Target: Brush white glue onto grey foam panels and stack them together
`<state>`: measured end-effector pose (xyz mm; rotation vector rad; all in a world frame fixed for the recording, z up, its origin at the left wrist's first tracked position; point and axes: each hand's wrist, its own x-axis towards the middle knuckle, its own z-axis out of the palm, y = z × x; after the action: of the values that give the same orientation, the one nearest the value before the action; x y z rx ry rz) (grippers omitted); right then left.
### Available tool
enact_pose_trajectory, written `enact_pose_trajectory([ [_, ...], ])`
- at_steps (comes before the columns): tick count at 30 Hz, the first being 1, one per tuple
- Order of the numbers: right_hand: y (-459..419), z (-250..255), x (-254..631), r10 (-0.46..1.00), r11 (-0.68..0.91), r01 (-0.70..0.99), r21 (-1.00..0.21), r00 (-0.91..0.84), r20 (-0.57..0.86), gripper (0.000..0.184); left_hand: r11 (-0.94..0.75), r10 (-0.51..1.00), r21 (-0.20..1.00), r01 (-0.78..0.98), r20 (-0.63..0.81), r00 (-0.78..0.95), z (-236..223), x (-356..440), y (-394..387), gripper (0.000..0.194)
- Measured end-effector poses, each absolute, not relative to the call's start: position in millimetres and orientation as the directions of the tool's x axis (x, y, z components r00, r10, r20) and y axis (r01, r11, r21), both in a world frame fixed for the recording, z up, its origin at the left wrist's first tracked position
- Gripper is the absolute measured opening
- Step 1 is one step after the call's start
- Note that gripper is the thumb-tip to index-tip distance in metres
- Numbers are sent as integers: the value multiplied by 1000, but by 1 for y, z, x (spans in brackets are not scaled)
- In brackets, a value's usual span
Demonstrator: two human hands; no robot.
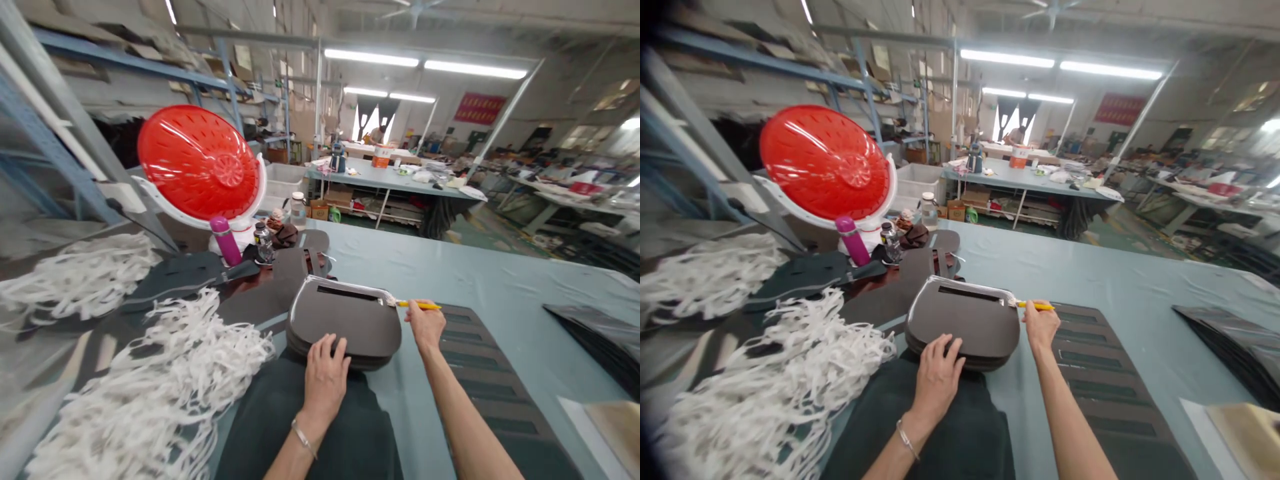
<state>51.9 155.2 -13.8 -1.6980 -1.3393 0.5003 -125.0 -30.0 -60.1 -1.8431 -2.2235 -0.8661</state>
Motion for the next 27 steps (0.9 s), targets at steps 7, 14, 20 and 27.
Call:
enact_pose_trajectory([
  [7,51,-14,78,911,-41,631,-775,342,231,20,77,872,420,904,411,-265,-54,-122,-33,33],
  [14,-8,-7,-27,917,400,302,-865,-132,378,18,15,881,774,634,290,-375,-23,-184,-13,34],
  [20,-12,-31,-62,873,456,214,-864,-294,388,20,189,917,670,718,142,-373,-22,-231,4,33],
  [27,4,-32,79,864,212,601,-771,254,435,29,159,913,477,864,261,-312,-28,-218,1,34],
])
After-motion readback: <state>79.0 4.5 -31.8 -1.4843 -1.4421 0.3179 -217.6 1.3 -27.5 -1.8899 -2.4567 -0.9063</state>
